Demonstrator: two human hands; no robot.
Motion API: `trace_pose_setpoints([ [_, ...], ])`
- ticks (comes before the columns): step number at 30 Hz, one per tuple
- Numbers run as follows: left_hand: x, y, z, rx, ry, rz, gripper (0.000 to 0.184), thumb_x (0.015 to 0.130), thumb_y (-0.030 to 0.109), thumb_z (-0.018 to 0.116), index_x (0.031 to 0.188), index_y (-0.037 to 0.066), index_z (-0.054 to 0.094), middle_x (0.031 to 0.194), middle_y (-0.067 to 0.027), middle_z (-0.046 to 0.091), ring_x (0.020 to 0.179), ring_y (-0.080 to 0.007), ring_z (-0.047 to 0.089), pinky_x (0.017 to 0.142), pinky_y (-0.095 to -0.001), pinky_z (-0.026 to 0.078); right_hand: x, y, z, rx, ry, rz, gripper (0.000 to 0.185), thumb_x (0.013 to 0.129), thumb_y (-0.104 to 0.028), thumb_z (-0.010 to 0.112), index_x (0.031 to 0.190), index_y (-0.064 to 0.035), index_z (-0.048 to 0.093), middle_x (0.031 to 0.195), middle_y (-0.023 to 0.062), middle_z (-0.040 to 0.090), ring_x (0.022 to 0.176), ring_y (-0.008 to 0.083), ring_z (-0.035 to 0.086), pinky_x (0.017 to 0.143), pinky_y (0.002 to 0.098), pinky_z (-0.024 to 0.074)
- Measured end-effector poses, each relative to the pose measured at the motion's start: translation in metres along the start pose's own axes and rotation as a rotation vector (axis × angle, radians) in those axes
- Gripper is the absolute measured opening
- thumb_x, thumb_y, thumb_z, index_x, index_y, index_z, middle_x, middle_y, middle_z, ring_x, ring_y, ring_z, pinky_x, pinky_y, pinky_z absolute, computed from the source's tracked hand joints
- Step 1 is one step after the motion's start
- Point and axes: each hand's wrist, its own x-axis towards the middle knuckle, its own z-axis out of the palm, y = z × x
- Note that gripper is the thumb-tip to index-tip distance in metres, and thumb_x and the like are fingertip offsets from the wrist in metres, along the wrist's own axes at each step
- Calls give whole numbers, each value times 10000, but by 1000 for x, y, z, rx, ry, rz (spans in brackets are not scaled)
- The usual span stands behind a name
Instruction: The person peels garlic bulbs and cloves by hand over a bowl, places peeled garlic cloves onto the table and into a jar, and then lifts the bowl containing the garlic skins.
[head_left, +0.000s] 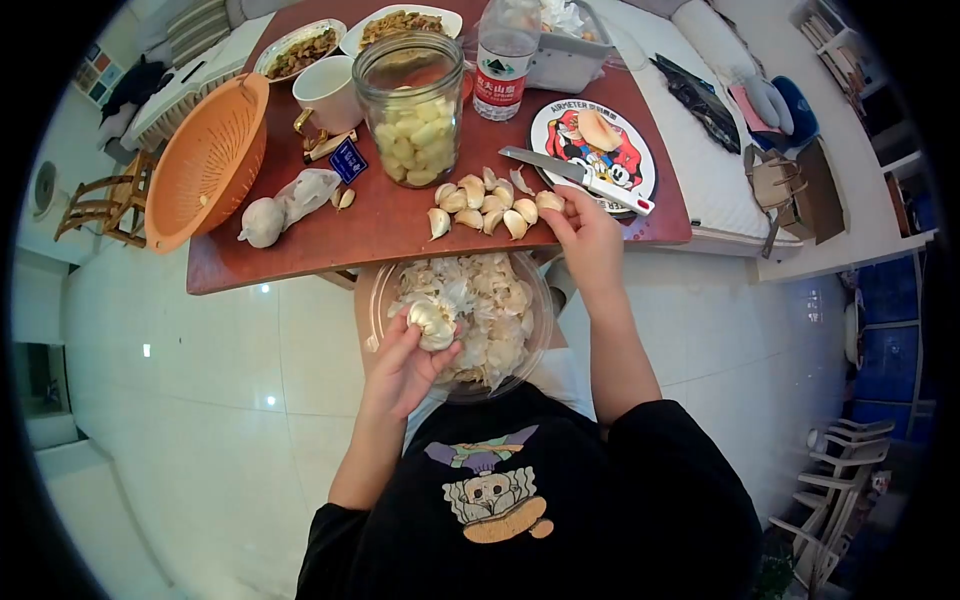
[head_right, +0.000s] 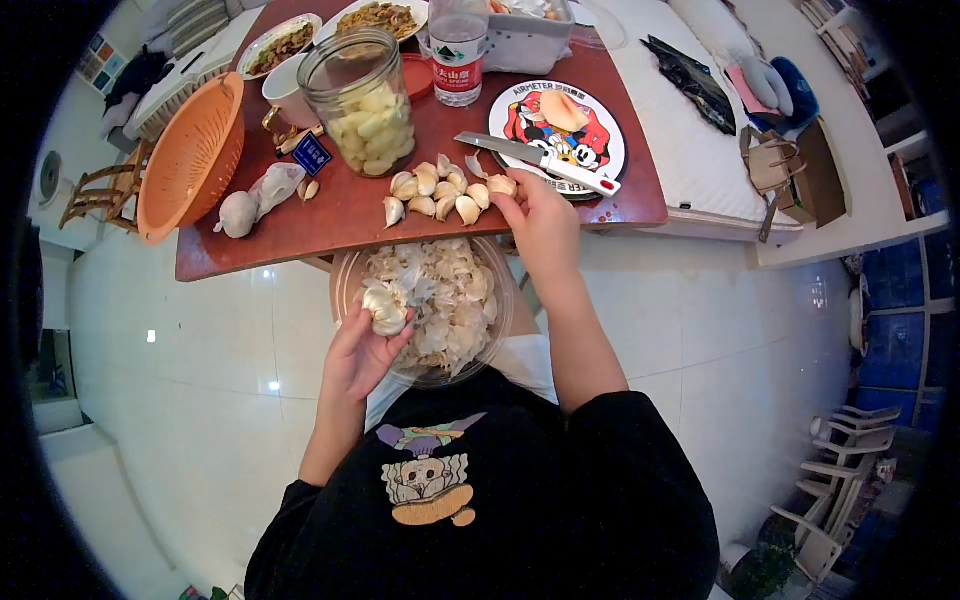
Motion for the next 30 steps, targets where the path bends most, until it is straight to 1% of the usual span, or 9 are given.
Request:
trace_pose_setpoints([
  [3, 0, 2, 3, 52, 11, 35, 407, 929, 129, 489, 1304, 50, 355, 1266, -168, 471, 1155, -324, 506, 950, -403, 474, 0, 0, -4, -7, -8, 51, 270, 767, -191, 720, 983, -46, 648, 720, 86, 640, 612, 182, 608, 574, 297, 479],
  [9, 2, 1, 5, 99, 46, 49, 450, 907, 51, 498, 1316, 58, 311, 1251, -152, 463, 1149, -303, 509, 963, -409, 459, 2, -2, -10, -81, -23, 18, 185, 762, -187, 722, 828, -34, 641, 679, 74, 621, 579, 169, 588, 544, 300, 463],
  [15, 1, 0, 1, 164, 74, 58, 519, 879, 27, 549, 1335, 80, 307, 1239, -107, 480, 1123, -248, 515, 935, -393, 461, 5, -1, -13, -7, 123, 35, 150, 768, -149, 720, 793, -32, 630, 662, 60, 601, 564, 141, 561, 532, 271, 445],
  [18, 2, -1, -6, 167, 110, 88, 543, 871, 36, 574, 1342, 90, 310, 1235, -79, 484, 1091, -207, 517, 898, -363, 458, 0, -11, -19, 72, 166, -31, 142, 771, -134, 718, 792, -30, 625, 688, 64, 596, 569, 138, 549, 535, 258, 441],
  [21, -1, 3, -5, 192, 140, 135, 542, 868, 52, 589, 1338, 94, 322, 1232, -62, 485, 1069, -178, 513, 871, -335, 447, -20, -33, -15, 259, -16, -141, 139, 765, -121, 720, 800, -26, 624, 721, 68, 597, 584, 141, 547, 534, 257, 438],
  [23, -1, 8, 0, 209, 142, 157, 530, 866, 59, 594, 1327, 92, 333, 1229, -57, 486, 1059, -167, 511, 860, -324, 444, -39, -44, -5, 236, -291, -179, 145, 757, -143, 719, 814, -43, 631, 745, 63, 606, 617, 175, 569, 562, 276, 456],
  [26, -3, 11, 6, 229, 138, 177, 524, 863, 71, 602, 1320, 88, 346, 1223, -52, 492, 1060, -157, 508, 855, -313, 447, -64, -42, 21, 122, -463, -288, 151, 751, -180, 710, 820, -65, 642, 798, 54, 618, 712, 213, 592, 639, 317, 472],
  [29, -7, 12, 3, 314, 165, 190, 552, 858, 85, 613, 1339, 85, 343, 1216, -53, 506, 1072, -152, 506, 853, -302, 454, -70, -47, 27, 52, -506, -453, 146, 735, -137, 714, 845, -60, 657, 918, 85, 622, 822, 256, 587, 708, 342, 478],
  [30, -8, 10, -2, 359, 177, 190, 556, 856, 77, 612, 1340, 79, 339, 1211, -58, 508, 1066, -150, 509, 851, -302, 455, -68, -47, 28, 33, -474, -500, 148, 738, -133, 707, 857, -60, 658, 928, 86, 618, 843, 264, 582, 727, 352, 473],
])
